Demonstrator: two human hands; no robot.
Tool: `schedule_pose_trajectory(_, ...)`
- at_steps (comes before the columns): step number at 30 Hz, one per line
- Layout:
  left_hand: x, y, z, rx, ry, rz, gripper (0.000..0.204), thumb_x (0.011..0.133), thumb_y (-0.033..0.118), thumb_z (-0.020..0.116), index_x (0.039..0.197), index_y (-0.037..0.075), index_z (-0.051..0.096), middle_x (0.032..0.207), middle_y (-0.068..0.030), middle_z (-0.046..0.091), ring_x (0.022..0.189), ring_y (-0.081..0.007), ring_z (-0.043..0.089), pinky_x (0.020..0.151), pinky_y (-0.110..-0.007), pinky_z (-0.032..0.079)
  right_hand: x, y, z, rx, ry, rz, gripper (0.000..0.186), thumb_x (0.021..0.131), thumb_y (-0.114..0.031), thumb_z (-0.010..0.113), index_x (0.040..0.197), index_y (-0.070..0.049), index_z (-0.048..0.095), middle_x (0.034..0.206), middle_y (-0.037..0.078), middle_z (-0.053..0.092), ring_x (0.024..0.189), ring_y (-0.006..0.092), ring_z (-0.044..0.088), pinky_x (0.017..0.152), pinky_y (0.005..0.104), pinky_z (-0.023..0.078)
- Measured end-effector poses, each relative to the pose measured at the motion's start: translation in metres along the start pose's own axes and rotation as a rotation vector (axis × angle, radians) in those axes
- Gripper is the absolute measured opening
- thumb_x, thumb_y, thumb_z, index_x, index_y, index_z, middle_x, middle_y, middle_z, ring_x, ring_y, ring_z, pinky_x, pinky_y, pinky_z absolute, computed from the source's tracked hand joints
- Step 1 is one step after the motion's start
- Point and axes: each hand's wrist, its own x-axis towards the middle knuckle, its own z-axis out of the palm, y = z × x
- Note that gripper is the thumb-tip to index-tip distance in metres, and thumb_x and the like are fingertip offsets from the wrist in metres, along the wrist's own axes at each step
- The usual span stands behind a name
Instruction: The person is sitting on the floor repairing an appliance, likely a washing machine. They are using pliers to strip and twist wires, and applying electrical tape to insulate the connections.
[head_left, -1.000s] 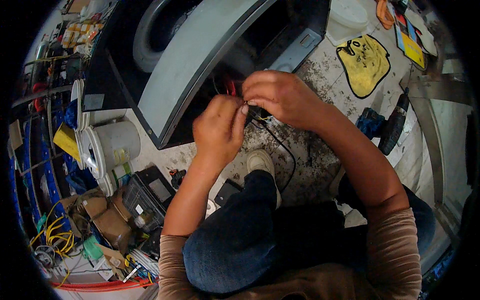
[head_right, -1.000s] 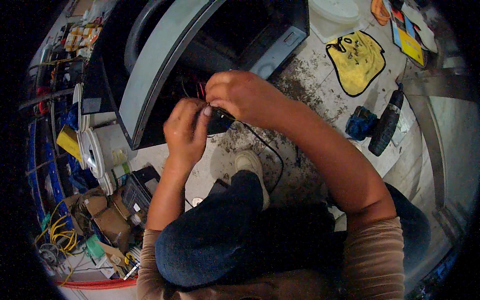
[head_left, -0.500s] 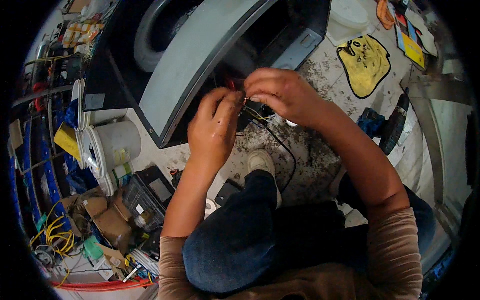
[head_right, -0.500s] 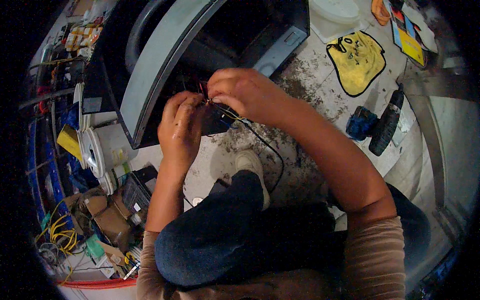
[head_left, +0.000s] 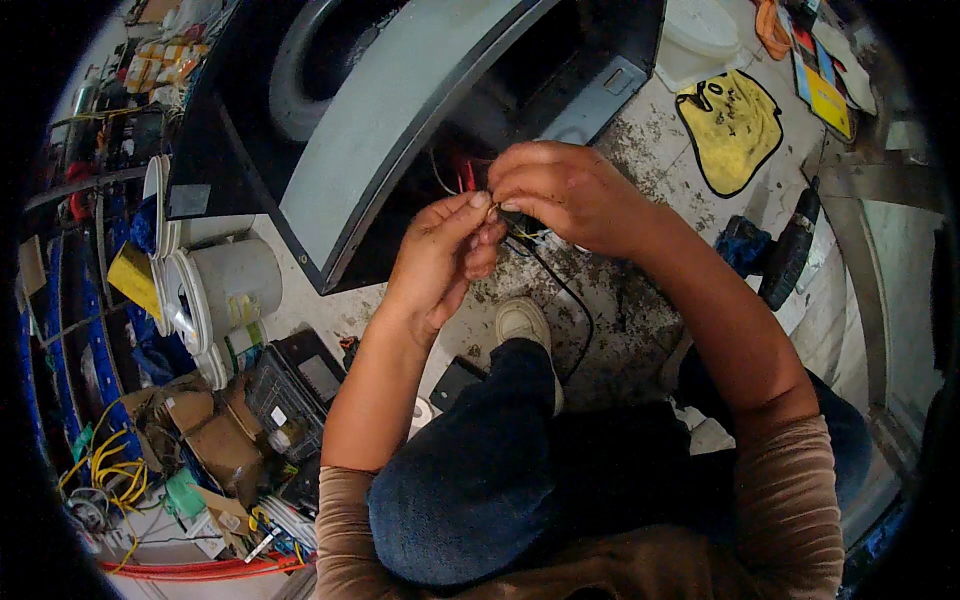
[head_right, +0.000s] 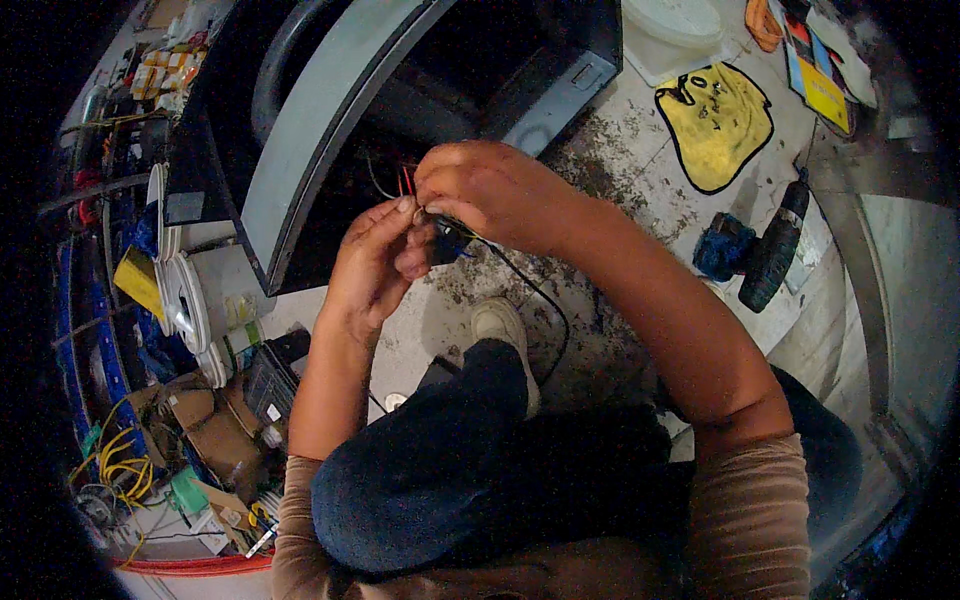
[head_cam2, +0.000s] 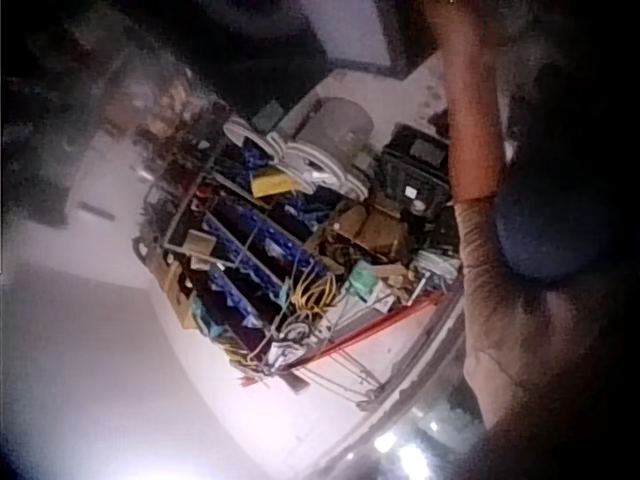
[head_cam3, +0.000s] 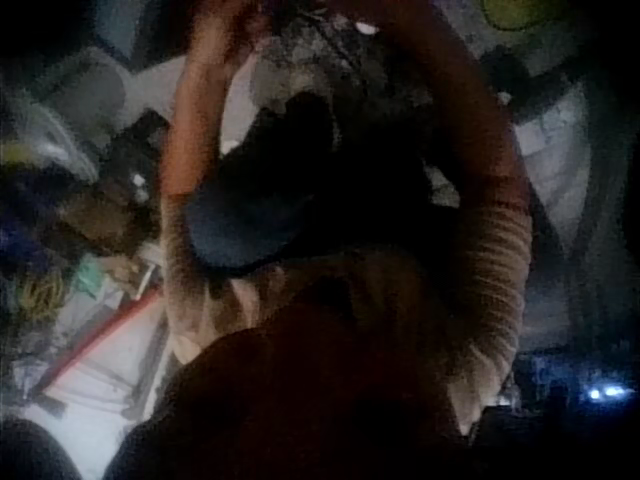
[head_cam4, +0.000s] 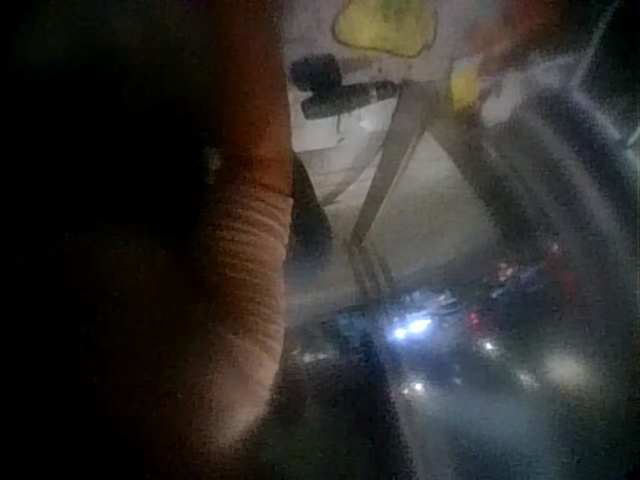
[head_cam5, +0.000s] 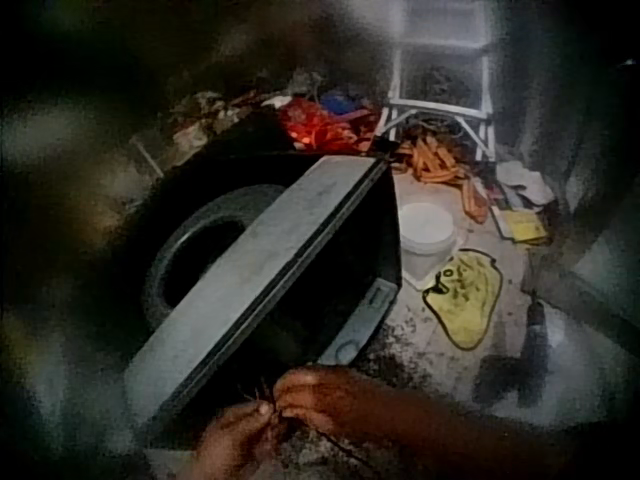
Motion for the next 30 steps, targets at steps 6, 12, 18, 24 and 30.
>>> schedule_pose_trajectory(6,-0.003,-0.003,0.000,0.559,0.265,0.597,0.016,0.085,0.014,0.063,0.095,0.003,0.060,0.085,-0.0087,0.060,0.070,-0.0191,0.060,0.058,-0.029,0.048,0.004,-0.003,-0.002,0.029,-0.026,0.043,0.012,0.080,-0.006,0.062,0.090,0.001,0.063,0.099,0.013,0.062,0.091,0.0277,0.061,0.080,0.0342,0.049)
schedule_pose_trajectory(12,0.002,-0.006,-0.003,0.912,0.281,0.877,0.019,0.074,0.008,0.071,0.090,0.007,0.062,0.089,-0.0076,0.061,0.074,-0.0250,0.062,0.059,-0.031,0.051,0.003,-0.004,-0.002,0.053,-0.036,0.070,0.011,0.080,-0.006,0.062,0.088,0.002,0.063,0.098,0.013,0.062,0.090,0.0271,0.062,0.079,0.0337,0.049)
schedule_pose_trajectory(18,-0.002,-0.009,0.000,0.374,0.110,0.481,0.007,0.082,0.010,0.064,0.087,0.005,0.061,0.084,-0.0052,0.059,0.063,-0.0138,0.056,0.052,-0.025,0.044,0.004,-0.003,-0.001,0.029,-0.047,0.043,0.012,0.080,-0.008,0.062,0.087,0.002,0.063,0.097,0.013,0.062,0.090,0.0275,0.061,0.080,0.0340,0.049)
schedule_pose_trajectory(24,-0.009,0.006,-0.006,-0.321,-0.055,-0.127,0.016,0.088,0.017,0.060,0.092,0.002,0.058,0.082,-0.0028,0.056,0.062,-0.0096,0.050,0.052,-0.022,0.039,0.005,-0.005,0.001,-0.029,-0.015,-0.056,0.011,0.079,-0.007,0.062,0.087,0.001,0.063,0.097,0.013,0.062,0.090,0.0276,0.061,0.079,0.0342,0.049)
schedule_pose_trajectory(30,-0.009,0.000,0.003,0.823,0.265,0.710,0.021,0.077,0.010,0.071,0.093,0.004,0.058,0.086,-0.0079,0.060,0.073,-0.0214,0.061,0.061,-0.030,0.050,0.002,-0.003,-0.001,0.044,-0.018,0.072,0.011,0.081,-0.007,0.061,0.089,0.001,0.063,0.098,0.013,0.062,0.090,0.0272,0.062,0.080,0.0340,0.049)
